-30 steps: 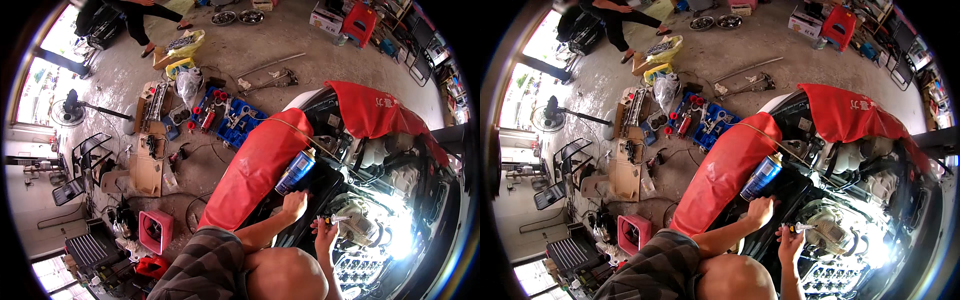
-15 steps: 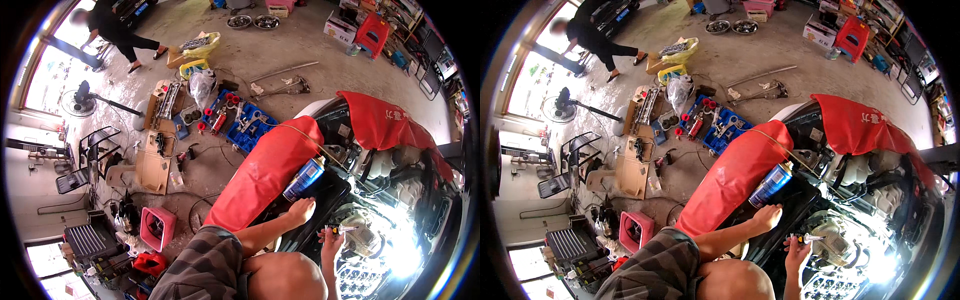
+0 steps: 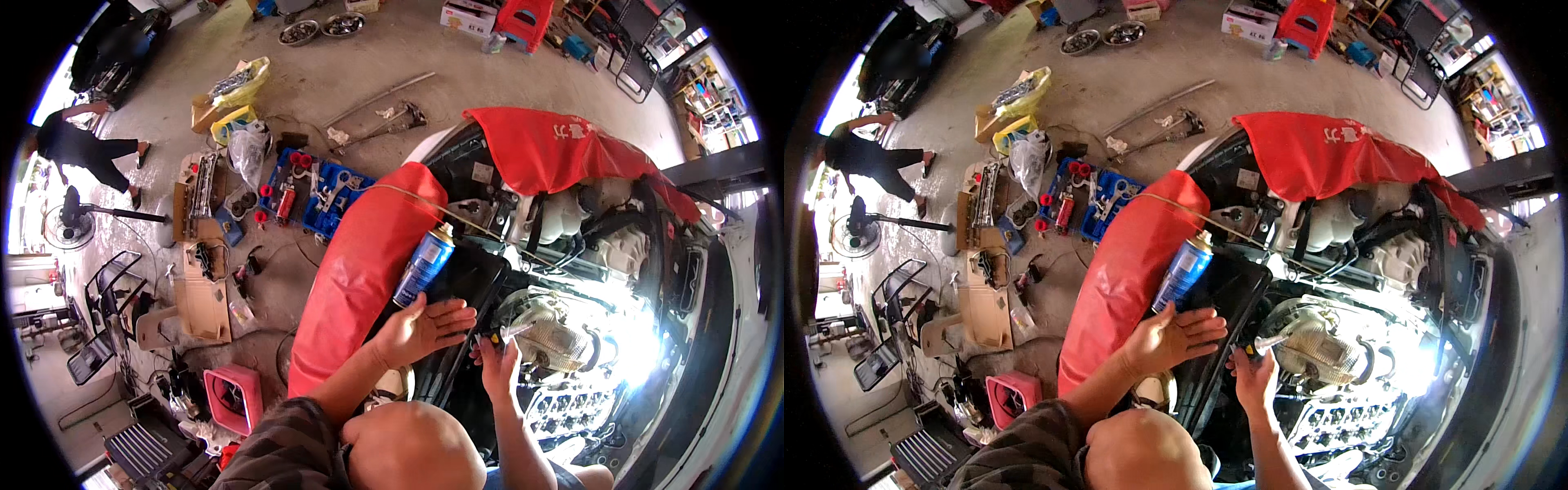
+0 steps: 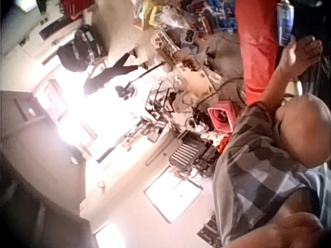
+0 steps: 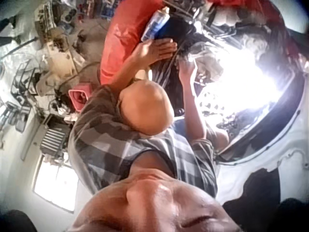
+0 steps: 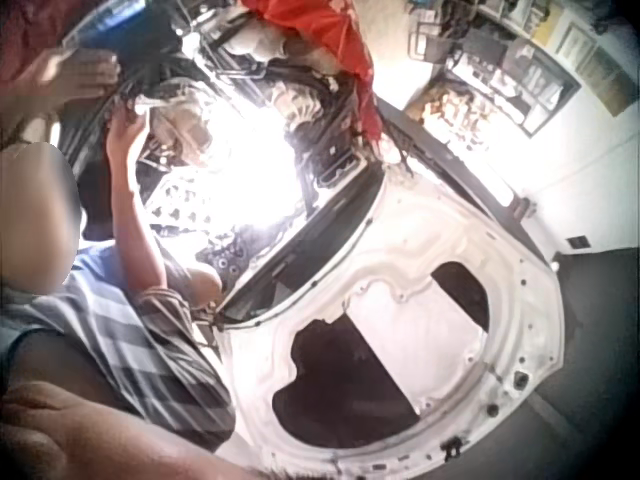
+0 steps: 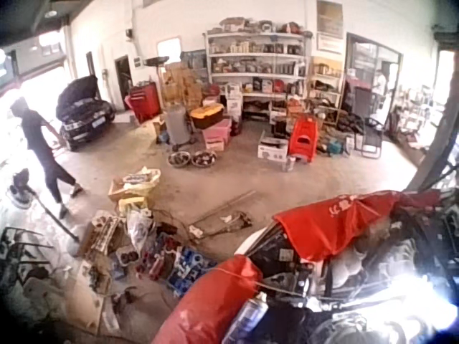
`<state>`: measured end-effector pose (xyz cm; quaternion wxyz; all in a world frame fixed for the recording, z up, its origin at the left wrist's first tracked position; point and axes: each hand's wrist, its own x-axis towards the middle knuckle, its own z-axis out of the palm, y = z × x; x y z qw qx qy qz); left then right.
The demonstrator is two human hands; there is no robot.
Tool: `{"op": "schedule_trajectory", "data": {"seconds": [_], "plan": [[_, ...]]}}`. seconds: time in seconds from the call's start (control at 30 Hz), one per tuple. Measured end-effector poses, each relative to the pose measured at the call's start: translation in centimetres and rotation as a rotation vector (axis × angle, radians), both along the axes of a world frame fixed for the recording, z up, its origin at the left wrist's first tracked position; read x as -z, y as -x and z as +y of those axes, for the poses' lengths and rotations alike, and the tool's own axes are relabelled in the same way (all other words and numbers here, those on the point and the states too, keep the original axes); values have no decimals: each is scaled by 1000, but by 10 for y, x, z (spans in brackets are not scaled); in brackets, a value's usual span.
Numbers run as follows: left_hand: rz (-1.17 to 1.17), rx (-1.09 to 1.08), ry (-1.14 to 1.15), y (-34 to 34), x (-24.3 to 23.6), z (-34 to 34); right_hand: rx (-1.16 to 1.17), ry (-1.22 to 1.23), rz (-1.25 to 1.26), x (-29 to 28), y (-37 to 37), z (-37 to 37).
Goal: The person applies a substance from a tube onto the engine block and uses a small tool to work on the cylinder head area while sitting in the engine bay.
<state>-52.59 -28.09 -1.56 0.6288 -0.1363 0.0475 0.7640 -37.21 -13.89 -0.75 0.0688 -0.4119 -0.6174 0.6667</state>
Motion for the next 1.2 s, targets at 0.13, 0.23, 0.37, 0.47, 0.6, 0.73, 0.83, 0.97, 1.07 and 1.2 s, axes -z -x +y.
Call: {"op": "schedule_trajectory", "data": {"seconds": [0.13, 0.23, 0.37, 0.47, 0.6, 0.73, 0.83, 0.97, 1.07, 1.2], "plan": [[5, -68, -60, 6, -18, -8, -62, -127, -129, -2, 8, 0], [13, -93, -80, 11, -19, -15, -231, -481, -264, -9, 26, 0], [-22, -117, -91, 13, -16, -19, -319, -523, -290, -5, 40, 1], [-46, -123, -94, 12, -13, -23, -349, -563, -298, -1, 52, 0], [24, -167, -30, 19, -16, -34, -370, -618, -292, 4, 60, -3], [581, -356, 670, 21, 30, -50, -377, -672, -408, 24, 55, 2], [1000, -474, 1243, 29, 52, -72, -435, -826, -525, 22, 67, -8], [1245, -604, 1320, 36, 72, -80, -400, -888, -535, 23, 75, -21], [1446, -436, 1385, 34, 68, -77, -464, -880, -606, 20, 77, -22], [1503, -117, 1310, 12, 17, -42, -392, -827, -506, 27, 74, -19]]}}
